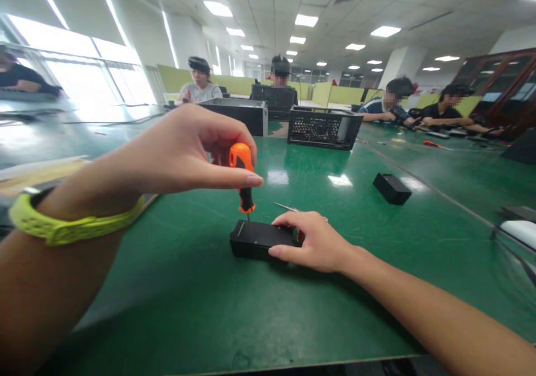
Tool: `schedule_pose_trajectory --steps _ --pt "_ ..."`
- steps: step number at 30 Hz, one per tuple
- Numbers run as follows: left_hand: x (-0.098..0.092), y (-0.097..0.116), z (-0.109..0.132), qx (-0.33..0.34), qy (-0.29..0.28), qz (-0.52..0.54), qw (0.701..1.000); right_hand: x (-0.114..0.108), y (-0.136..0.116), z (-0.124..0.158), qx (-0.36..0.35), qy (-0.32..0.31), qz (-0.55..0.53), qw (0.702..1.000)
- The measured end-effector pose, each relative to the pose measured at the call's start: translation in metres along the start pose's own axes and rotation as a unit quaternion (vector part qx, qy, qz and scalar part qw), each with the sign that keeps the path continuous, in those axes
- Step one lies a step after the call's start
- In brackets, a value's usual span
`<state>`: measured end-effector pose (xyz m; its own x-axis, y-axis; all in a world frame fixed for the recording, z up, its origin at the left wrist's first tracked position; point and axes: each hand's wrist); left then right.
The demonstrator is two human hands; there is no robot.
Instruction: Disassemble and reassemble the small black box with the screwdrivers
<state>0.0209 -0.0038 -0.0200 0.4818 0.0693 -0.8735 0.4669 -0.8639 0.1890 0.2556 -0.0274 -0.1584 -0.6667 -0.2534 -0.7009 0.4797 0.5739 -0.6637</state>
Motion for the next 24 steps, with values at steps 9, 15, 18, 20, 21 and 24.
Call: schedule_pose_trajectory --steps 9,15,18,20,21,24 --pt "-0.0006 -0.0002 -0.0004 -0.02 0.036 -0.018 0.999 -0.0009 -0.0007 0.0004 -0.001 0.003 0.005 1.0" --pt "0.0018 -0.0004 -0.0016 -0.027 0.025 -0.025 0.999 -0.0003 -0.0017 -0.0012 0.006 -0.002 0.001 1.0" --pt "0.0015 -0.0001 -0.0016 -0.031 0.024 -0.022 0.999 -0.0003 -0.0022 -0.0016 0.006 0.002 0.004 1.0" --pt "0.0018 0.0001 -0.0016 -0.038 0.027 -0.024 0.999 -0.0005 -0.002 -0.0016 0.005 0.003 0.003 1.0" --pt "0.002 0.0003 -0.0017 -0.042 0.028 -0.026 0.998 -0.0006 -0.0018 -0.0014 0.003 0.004 0.003 1.0" --pt "0.0021 0.0025 -0.0024 -0.042 0.025 -0.027 0.998 -0.0014 -0.0016 -0.0004 -0.002 0.006 0.005 1.0"
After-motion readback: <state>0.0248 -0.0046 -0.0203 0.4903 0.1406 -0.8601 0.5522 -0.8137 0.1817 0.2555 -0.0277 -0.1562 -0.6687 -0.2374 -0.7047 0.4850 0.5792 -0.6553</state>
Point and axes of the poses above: each hand's wrist, its own z-axis away from the middle knuckle, its own x-axis out of the palm, y = z × x, and after that the axes turned 10 degrees about -z, right-handed
